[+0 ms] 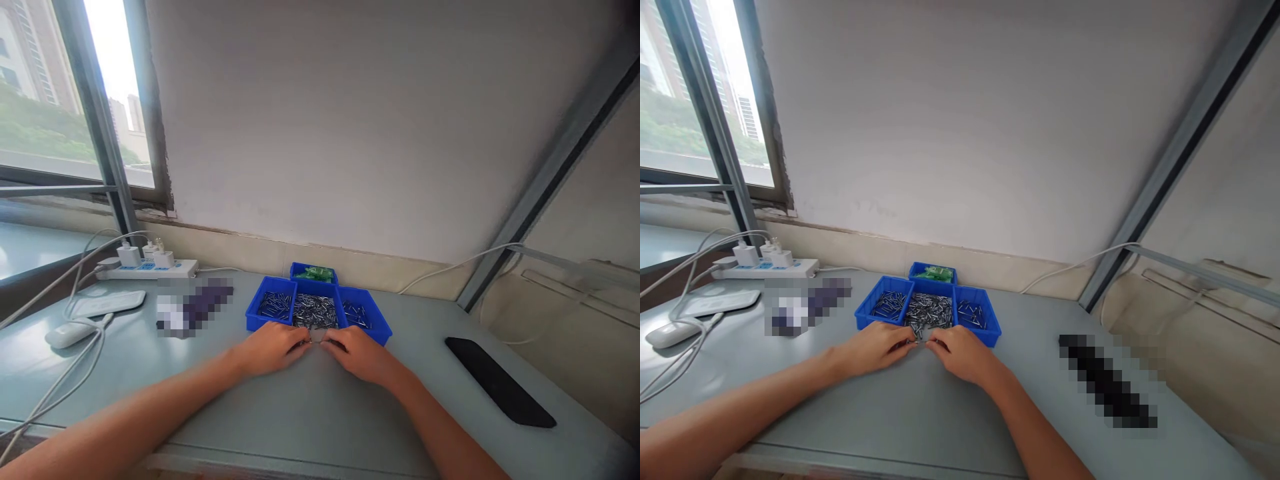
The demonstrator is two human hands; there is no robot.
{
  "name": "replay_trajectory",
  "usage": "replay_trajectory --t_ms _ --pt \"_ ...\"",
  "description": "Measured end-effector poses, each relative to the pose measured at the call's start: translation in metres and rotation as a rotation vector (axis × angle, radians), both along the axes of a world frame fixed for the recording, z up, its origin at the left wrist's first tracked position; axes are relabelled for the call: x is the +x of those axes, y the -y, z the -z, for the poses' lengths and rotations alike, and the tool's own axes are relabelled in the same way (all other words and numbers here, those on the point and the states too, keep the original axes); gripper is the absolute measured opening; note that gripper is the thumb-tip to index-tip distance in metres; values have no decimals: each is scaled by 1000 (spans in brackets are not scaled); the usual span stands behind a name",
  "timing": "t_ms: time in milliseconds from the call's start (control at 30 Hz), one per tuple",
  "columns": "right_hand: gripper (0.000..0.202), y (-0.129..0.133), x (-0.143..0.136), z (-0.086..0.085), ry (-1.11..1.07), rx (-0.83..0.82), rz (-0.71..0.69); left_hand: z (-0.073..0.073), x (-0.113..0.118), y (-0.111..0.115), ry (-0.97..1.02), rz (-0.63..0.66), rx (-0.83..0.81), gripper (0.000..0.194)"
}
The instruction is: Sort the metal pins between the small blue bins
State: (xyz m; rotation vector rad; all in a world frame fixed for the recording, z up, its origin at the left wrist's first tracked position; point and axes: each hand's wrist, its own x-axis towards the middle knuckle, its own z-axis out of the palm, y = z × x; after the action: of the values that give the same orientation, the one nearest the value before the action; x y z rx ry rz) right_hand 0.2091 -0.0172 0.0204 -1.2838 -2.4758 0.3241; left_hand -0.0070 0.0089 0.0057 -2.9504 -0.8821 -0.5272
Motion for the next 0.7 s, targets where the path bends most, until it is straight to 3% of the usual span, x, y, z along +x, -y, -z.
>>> replay_trajectory --t_ms 267,467,700 --pt "29 3 -4 0 -58 52 -60 0 4 7 -95 -12 -2 21" --pt "27 0 -1 3 -10 -53 -67 0 3 4 -36 12 16 18" --pt "22 0 -7 7 -40 -164 -82 1 2 5 66 138 -30 21"
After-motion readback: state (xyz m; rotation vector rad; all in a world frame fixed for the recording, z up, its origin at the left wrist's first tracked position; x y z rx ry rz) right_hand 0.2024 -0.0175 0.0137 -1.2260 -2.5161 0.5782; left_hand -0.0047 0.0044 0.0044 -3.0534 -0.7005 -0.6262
